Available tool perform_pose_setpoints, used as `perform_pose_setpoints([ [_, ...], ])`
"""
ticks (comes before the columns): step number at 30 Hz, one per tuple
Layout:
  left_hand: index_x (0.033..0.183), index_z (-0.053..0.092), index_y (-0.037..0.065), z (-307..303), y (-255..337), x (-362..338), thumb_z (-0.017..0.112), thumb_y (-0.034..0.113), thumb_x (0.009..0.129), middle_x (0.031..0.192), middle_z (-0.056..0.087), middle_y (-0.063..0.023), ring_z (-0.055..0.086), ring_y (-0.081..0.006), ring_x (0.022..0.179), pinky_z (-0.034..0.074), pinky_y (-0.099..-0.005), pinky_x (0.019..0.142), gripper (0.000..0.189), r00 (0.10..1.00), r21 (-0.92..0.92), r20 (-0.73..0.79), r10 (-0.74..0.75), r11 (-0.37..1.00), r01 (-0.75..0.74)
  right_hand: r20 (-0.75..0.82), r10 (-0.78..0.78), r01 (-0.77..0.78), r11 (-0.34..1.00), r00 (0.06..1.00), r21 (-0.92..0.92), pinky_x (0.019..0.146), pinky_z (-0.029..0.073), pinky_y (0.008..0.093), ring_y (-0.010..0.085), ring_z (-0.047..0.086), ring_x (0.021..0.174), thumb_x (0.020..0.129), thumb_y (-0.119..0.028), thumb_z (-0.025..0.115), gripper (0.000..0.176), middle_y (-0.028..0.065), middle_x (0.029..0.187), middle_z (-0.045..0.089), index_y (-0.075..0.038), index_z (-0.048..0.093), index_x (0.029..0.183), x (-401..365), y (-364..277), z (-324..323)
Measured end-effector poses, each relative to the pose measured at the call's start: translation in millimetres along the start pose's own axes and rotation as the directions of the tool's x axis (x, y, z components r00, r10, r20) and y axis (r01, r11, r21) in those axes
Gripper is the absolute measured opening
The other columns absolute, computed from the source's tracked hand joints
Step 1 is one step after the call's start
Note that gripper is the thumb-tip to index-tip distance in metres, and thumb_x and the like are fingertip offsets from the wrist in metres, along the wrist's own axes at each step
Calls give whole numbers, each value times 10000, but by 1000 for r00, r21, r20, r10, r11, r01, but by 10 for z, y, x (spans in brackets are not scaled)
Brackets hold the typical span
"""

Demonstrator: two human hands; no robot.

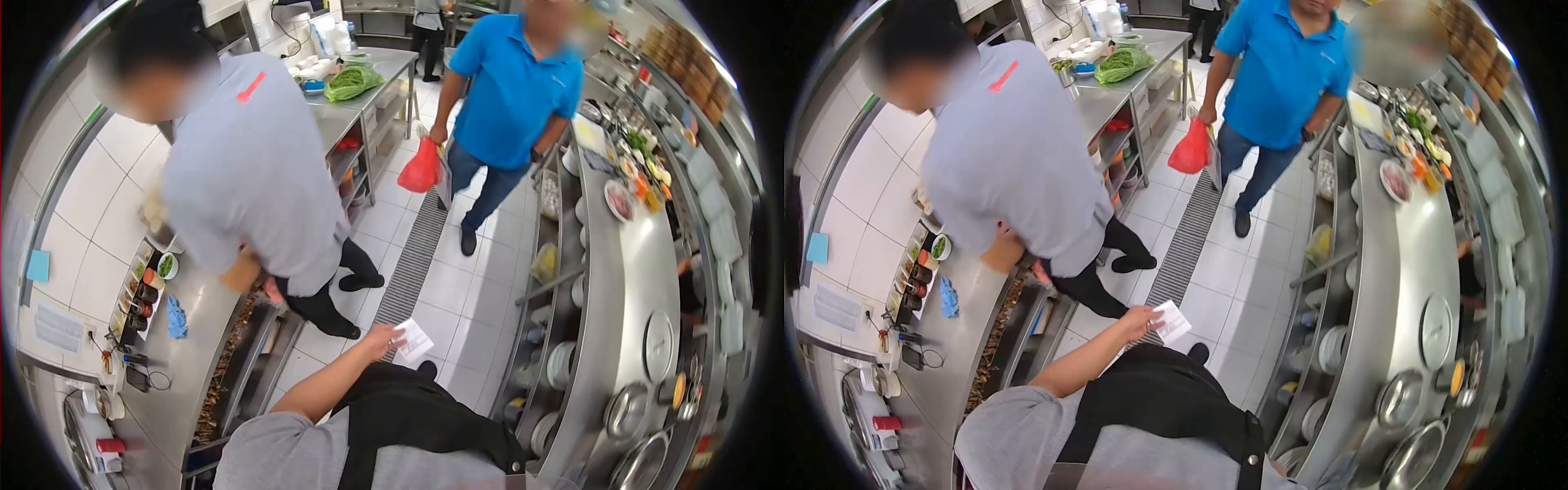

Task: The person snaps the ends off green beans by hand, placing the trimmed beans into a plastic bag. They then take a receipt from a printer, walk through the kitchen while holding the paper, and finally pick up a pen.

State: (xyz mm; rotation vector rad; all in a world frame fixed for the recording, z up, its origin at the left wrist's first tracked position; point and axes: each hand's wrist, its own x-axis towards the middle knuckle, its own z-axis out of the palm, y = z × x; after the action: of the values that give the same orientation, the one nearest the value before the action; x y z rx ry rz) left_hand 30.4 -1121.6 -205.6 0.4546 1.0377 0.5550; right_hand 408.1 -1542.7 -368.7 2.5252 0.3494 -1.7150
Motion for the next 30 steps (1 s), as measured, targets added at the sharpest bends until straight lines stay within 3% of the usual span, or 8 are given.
perform_pose_setpoints([
  [4,1181,534,-93,405,349,388,568,-164,862,1204,565,-209,650,-314,1053,641,-355,871,328,997,-79,-59,-43,996,38,0,-175,168,941,985,-294,829,546,474,347,675,967,963,-394,544,407,177,1117,694,-44,720,1071,635,-1032,-1361],
  [8,1049,523,-52,703,1301,708,447,-214,816,1121,503,-205,636,-345,1020,641,-393,879,294,953,-137,-274,127,976,-169,382,-595,376,-141,707,-916,879,532,509,390,673,1017,966,-454,516,468,199,1163,688,-52,733,1062,2165,-3130,-2505],
  [10,952,540,-51,450,1658,1091,386,-189,799,1062,517,-191,623,-301,958,632,-425,898,257,923,-73,-229,310,940,-334,258,-650,532,265,715,-804,940,505,463,389,642,1074,925,-480,596,487,203,1110,699,-21,742,992,1288,-4940,-2507],
  [13,988,632,-119,367,2580,1211,396,-154,806,888,522,-109,600,-186,853,592,-383,971,300,855,-84,-260,449,871,-484,554,-761,890,66,337,-451,922,506,437,365,661,1034,905,-462,658,468,206,1063,712,-33,731,1079,-73,-7062,-2064],
  [17,1154,617,-150,141,3674,1576,457,-113,859,1136,626,-197,635,-193,906,581,-383,971,337,742,-66,-360,565,778,-625,646,-726,971,191,237,-141,778,538,347,173,673,903,922,-376,695,435,53,980,723,-40,678,1199,-1085,-8829,-1314],
  [23,1217,668,-42,537,5007,2065,657,-21,860,1174,670,-148,646,-182,1048,524,-274,887,357,635,193,-307,709,700,-688,626,-604,870,338,493,-358,631,538,334,158,671,821,868,-389,725,419,44,924,710,-126,703,1195,-697,-10811,-1099],
  [25,1240,655,-54,554,5248,2332,679,-33,870,1177,656,-141,636,-164,1010,513,-272,886,372,584,366,-245,774,632,-683,499,-820,801,-85,281,-592,795,574,422,312,719,893,842,-352,713,408,178,1025,740,-15,738,1070,36,-11363,-1328],
  [30,1222,681,-9,-232,5557,3073,692,-10,837,1032,701,-106,643,-148,871,515,-275,774,384,586,378,-498,639,768,-517,247,-622,592,438,743,-676,627,569,450,265,703,800,866,-382,716,378,128,962,706,-59,730,1062,205,-12102,-2375],
])
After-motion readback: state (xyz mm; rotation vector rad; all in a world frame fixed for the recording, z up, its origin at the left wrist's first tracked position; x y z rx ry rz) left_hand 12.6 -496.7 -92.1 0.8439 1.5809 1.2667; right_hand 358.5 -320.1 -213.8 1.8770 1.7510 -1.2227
